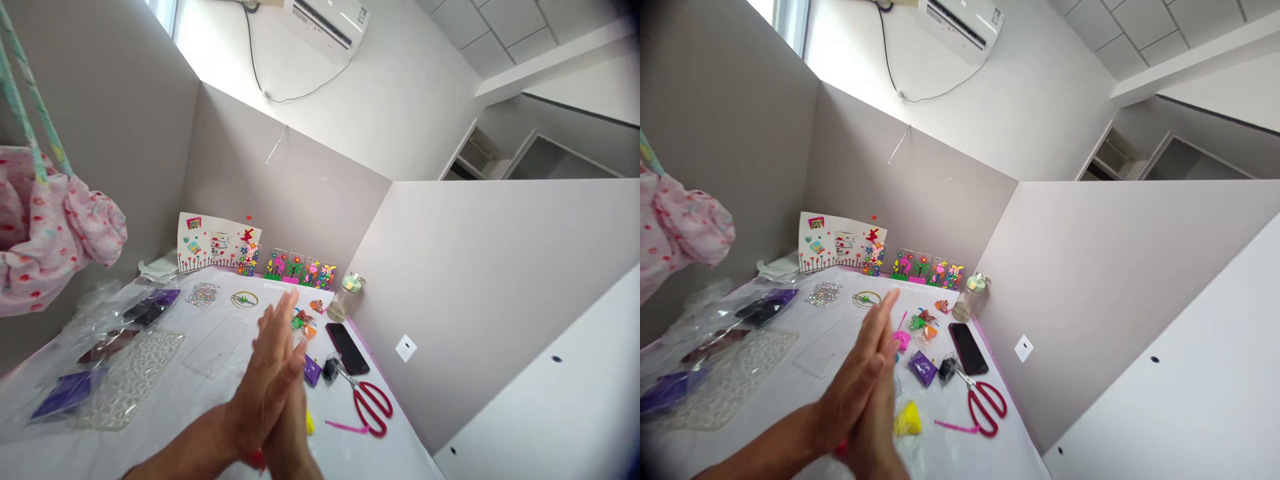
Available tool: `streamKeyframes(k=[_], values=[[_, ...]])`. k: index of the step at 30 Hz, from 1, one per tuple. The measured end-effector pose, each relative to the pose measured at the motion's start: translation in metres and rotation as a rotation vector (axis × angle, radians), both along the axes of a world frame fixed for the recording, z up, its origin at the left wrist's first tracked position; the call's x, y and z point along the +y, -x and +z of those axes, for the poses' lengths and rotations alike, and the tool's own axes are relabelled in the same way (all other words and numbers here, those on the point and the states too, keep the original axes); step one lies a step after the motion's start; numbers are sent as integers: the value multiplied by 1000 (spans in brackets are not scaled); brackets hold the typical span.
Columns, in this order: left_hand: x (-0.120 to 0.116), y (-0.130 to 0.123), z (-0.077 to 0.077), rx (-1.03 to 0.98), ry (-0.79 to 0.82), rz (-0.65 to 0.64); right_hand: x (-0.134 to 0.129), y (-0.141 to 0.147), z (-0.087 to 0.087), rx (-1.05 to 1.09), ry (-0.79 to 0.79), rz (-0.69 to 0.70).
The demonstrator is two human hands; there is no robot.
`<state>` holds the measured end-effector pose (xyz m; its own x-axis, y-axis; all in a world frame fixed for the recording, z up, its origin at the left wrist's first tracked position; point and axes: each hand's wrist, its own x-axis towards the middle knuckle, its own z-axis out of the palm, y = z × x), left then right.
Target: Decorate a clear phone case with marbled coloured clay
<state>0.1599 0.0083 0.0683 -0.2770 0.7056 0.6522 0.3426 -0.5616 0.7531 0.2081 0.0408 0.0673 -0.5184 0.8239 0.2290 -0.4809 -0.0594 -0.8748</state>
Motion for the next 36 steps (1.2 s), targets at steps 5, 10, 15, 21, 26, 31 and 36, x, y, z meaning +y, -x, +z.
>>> streamKeyframes(k=[5,10,15,21,26,31,36], values=[[4,-25,-62,269,-156,-38,70,-4,29,163,-2,-90],[6,-10,-71,175,21,-89,90,-6,14,200,100,17],[12,16,-39,-257,230,-118,82,6,-12,195,179,68],[17,49,-24,-625,344,-149,69,8,-22,-45,-1,-20],[16,75,-30,-625,344,-109,62,12,-27,-218,-186,96],[15,91,-40,-562,330,-101,67,16,-33,-219,-187,26],[14,104,-49,-530,350,-85,70,18,-37,-244,-222,-25]])
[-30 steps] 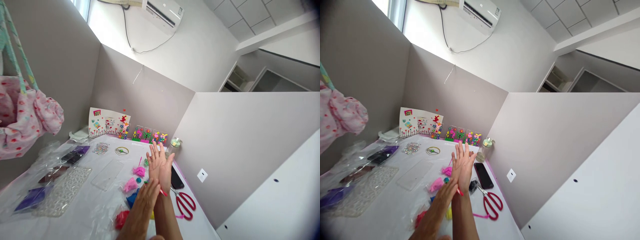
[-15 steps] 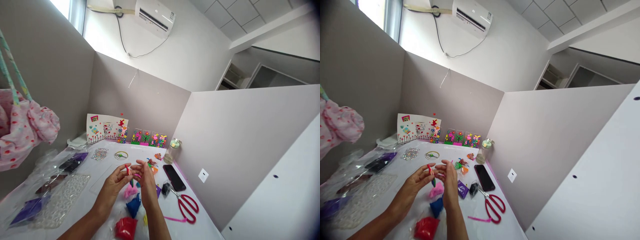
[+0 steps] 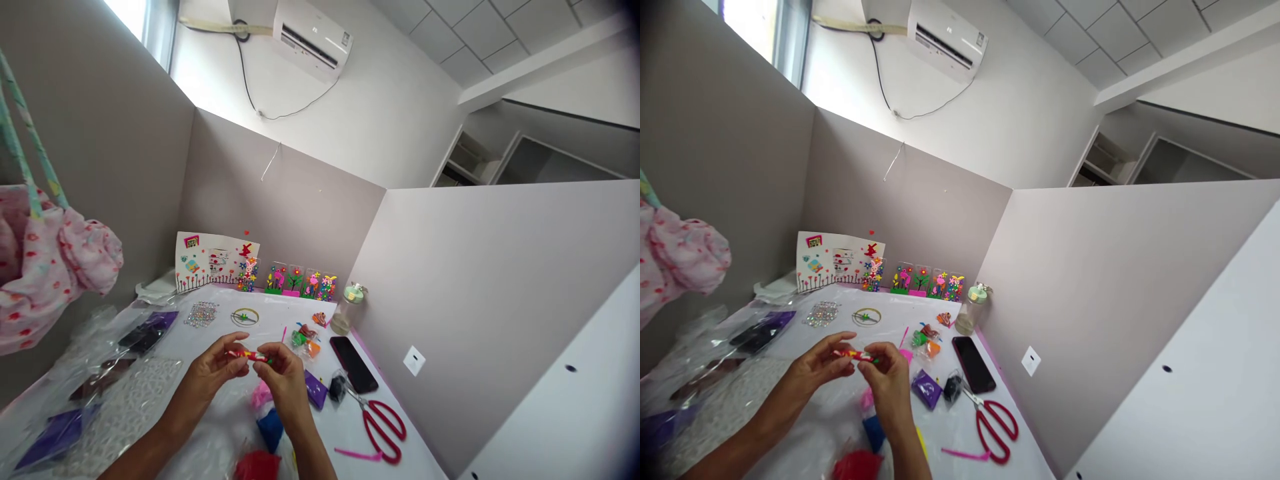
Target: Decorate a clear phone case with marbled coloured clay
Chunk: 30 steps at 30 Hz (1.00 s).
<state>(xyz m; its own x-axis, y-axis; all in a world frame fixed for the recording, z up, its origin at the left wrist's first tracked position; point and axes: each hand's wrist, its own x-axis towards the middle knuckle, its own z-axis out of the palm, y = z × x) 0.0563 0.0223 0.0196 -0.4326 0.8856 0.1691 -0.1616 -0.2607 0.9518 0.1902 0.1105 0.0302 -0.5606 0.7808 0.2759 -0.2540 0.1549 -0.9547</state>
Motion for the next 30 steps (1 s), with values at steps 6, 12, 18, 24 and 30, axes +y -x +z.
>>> streamKeyframes(k=[6,12,18,24,30], values=[[-1,8,-3,140,29,27,-3,3,-4,-46,-8,-11],[2,5,-5,87,41,3,0,4,-6,-16,37,-15],[4,8,-3,141,68,111,1,4,-7,19,4,-65],[7,9,-13,193,38,61,0,5,-8,-10,-55,-198],[9,5,-22,342,69,70,-1,7,-10,-21,-70,-129]])
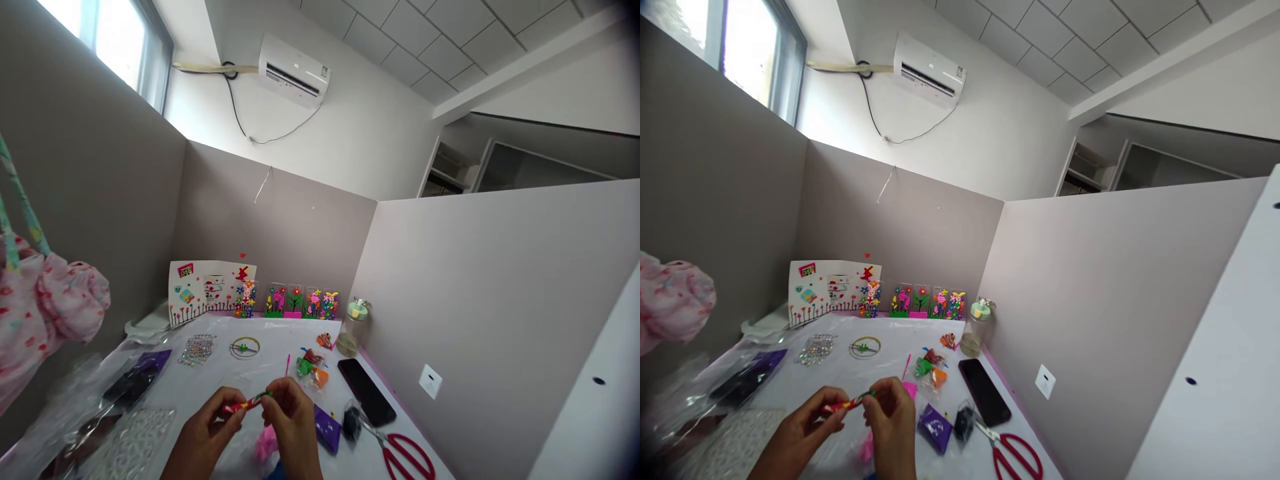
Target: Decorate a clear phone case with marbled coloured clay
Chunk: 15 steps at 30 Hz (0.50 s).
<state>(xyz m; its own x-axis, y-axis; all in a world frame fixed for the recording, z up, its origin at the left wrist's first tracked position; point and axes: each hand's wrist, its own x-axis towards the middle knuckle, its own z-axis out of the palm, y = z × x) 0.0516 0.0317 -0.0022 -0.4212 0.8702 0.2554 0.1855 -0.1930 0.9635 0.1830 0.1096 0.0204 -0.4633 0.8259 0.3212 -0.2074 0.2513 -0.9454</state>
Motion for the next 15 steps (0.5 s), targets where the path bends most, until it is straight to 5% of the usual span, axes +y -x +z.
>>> streamKeyframes(k=[5,8,15], values=[[-2,-9,4,-52,-20,-66,-12,2,-4,-140,-421,-41],[-4,-11,9,-116,-53,-97,-16,3,-5,-148,-543,-26],[-4,-10,11,-246,-15,-161,-10,-2,-1,-105,-302,-96]])
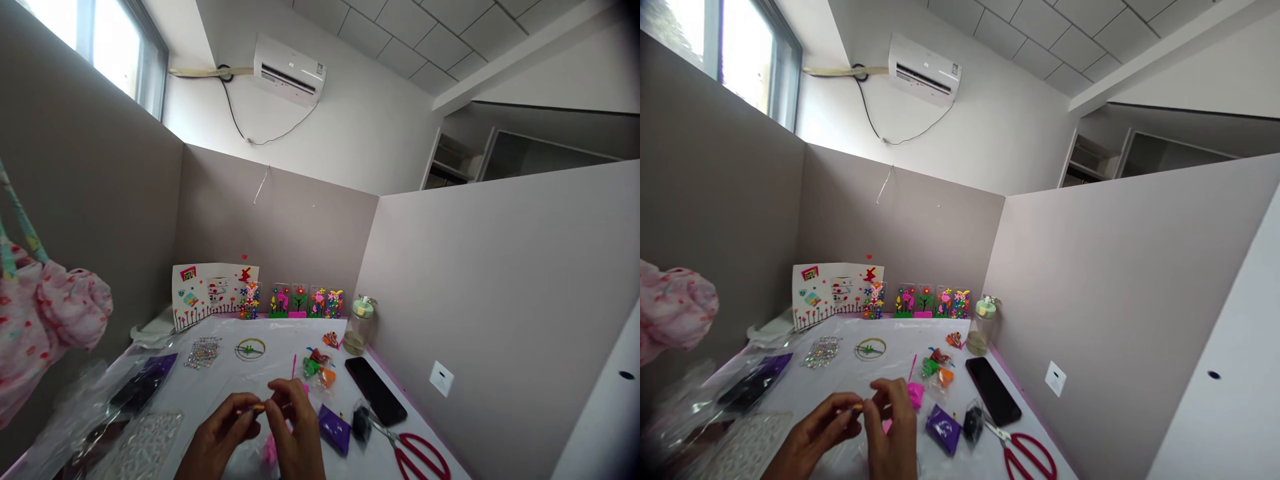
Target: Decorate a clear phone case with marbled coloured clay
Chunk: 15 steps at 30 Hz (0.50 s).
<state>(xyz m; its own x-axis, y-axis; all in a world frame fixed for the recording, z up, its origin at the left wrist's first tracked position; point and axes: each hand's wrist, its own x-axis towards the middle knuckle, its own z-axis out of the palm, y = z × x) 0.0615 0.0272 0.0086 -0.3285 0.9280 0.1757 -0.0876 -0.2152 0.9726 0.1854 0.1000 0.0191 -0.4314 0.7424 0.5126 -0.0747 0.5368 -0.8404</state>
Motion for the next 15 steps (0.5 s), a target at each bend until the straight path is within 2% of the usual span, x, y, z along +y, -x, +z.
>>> streamKeyframes(k=[6,10,13,15], values=[[3,1,-1,-32,16,53,1,4,-1,17,187,83],[1,0,4,-15,10,17,0,6,0,98,245,110],[-2,2,4,2,26,26,-2,6,-2,99,229,139],[-3,3,2,40,40,52,-2,5,-3,73,184,112]])
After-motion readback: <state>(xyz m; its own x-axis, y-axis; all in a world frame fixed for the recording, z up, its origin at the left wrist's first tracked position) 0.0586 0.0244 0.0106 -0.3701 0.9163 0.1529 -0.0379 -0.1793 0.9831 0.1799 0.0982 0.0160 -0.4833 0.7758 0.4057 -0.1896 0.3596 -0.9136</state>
